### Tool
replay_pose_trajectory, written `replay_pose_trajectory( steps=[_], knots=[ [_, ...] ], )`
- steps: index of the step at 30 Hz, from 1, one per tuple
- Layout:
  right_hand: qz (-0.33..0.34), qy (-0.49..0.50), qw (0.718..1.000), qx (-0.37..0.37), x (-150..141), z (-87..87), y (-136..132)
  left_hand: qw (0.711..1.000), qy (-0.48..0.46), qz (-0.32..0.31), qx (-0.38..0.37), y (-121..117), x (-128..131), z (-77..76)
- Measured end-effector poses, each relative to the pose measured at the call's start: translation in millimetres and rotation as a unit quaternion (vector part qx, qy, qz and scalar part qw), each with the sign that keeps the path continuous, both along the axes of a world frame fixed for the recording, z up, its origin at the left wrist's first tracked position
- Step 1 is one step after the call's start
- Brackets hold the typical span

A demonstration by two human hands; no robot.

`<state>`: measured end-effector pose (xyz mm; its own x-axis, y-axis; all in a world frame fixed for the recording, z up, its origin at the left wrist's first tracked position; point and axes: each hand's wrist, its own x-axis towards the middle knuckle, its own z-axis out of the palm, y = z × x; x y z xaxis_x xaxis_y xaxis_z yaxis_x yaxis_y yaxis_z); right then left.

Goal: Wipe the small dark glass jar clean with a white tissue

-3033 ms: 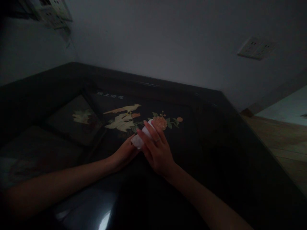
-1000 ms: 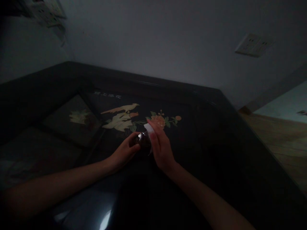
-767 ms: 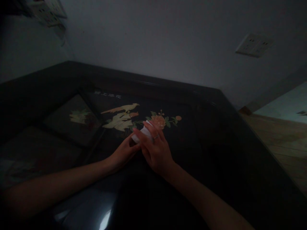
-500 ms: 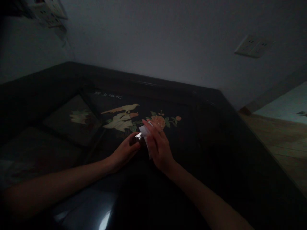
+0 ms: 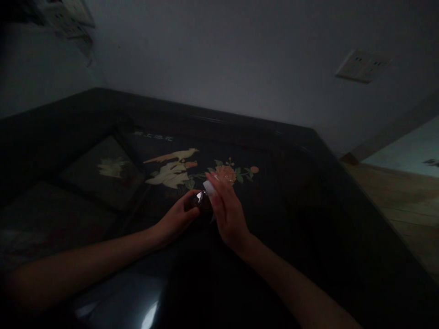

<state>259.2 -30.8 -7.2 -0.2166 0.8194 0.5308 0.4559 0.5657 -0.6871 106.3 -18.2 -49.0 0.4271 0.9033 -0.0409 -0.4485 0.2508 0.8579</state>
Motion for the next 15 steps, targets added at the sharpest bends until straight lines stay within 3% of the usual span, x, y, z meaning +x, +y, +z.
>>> replay_pose_trajectory(
  steps=[4, 7, 11, 15],
  knots=[
    [0.021, -0.141, 0.983, 0.113, -0.2, 6.4, -3.9, 1.000, 0.015, 0.010, 0.007, 0.7, 2.1, 0.5],
    [0.026, -0.159, 0.978, 0.135, -0.7, 8.5, -4.5, 0.999, 0.028, 0.014, 0.007, 1.6, 3.3, 0.7],
    [0.023, -0.096, 0.992, 0.073, 0.1, 5.5, -2.0, 1.000, 0.008, 0.009, 0.009, 1.8, 1.9, 0.1],
    [0.006, 0.039, 0.999, -0.037, 0.5, -1.5, 2.2, 1.000, 0.007, -0.001, -0.001, 1.2, 0.1, 1.0]
  ],
)
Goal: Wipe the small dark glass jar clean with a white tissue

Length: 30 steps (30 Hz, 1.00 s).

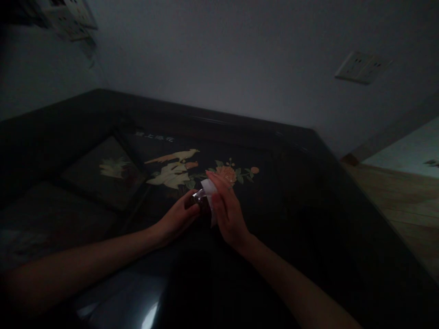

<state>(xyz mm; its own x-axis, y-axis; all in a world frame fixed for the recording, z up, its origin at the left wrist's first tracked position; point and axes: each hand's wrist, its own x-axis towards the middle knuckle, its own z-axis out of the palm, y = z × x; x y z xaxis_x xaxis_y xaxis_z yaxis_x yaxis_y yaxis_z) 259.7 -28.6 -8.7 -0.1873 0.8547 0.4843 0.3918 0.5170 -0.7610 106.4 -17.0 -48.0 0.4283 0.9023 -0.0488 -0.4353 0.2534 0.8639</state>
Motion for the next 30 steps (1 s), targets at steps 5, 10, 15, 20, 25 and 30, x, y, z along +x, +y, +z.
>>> replay_pose_trajectory(
  steps=[5, 10, 15, 20, 25, 30],
  knots=[
    [-0.035, 0.117, 0.986, -0.117, -2.2, -7.0, 1.6, 1.000, -0.014, 0.000, -0.014, -1.0, 0.8, 2.9],
    [-0.034, 0.072, 0.995, -0.067, -1.6, -5.2, -1.7, 1.000, -0.013, -0.009, -0.014, -1.9, 0.0, 3.8],
    [-0.005, -0.075, 0.996, 0.054, -0.4, 3.3, -6.8, 1.000, 0.017, 0.000, 0.005, -1.9, 0.3, 6.0],
    [0.012, -0.196, 0.968, 0.157, -0.4, 6.8, -8.9, 0.999, 0.030, 0.021, -0.005, -3.1, 3.3, 8.6],
    [0.024, -0.192, 0.968, 0.160, 0.9, 7.4, -7.1, 0.999, 0.025, 0.024, 0.003, -2.6, 3.6, 5.3],
    [0.010, -0.080, 0.994, 0.078, 0.3, 8.2, -4.6, 1.000, -0.009, 0.003, -0.006, -1.5, 0.6, 1.6]
  ],
)
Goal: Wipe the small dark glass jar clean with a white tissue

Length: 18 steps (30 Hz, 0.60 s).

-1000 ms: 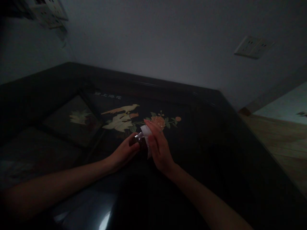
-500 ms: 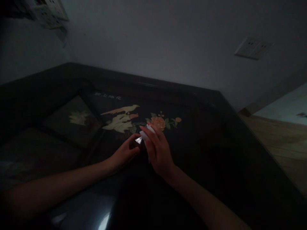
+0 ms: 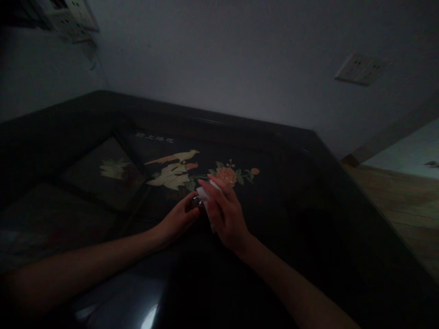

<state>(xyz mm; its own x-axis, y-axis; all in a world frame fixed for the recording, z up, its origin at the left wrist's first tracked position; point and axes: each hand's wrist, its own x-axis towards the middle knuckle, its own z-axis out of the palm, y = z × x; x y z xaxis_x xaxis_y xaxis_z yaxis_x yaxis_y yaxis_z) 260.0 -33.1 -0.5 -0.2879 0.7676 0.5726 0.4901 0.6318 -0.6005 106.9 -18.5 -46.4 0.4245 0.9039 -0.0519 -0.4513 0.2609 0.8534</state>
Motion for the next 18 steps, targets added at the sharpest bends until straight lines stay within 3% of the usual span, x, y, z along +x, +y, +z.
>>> replay_pose_trajectory(
  steps=[3, 6, 9, 13, 18],
  knots=[
    [-0.020, 0.094, 0.993, -0.075, -1.0, -2.7, 2.3, 1.000, -0.008, -0.016, -0.002, 0.1, -1.4, -1.1],
    [-0.044, 0.190, 0.967, -0.166, -2.6, -7.3, 4.8, 1.000, -0.014, -0.028, 0.003, 0.5, -1.5, -2.4],
    [-0.049, 0.226, 0.951, -0.206, -3.9, -10.3, 5.6, 1.000, -0.011, -0.025, 0.010, 1.0, -1.6, -4.4],
    [-0.048, 0.169, 0.974, -0.145, -3.3, -9.5, 2.3, 0.999, -0.010, -0.028, 0.012, 1.5, -1.8, -6.4],
    [-0.019, -0.012, 1.000, -0.007, -1.1, -6.0, -2.6, 1.000, 0.008, 0.006, 0.008, 1.3, 0.7, -3.2]
  ],
)
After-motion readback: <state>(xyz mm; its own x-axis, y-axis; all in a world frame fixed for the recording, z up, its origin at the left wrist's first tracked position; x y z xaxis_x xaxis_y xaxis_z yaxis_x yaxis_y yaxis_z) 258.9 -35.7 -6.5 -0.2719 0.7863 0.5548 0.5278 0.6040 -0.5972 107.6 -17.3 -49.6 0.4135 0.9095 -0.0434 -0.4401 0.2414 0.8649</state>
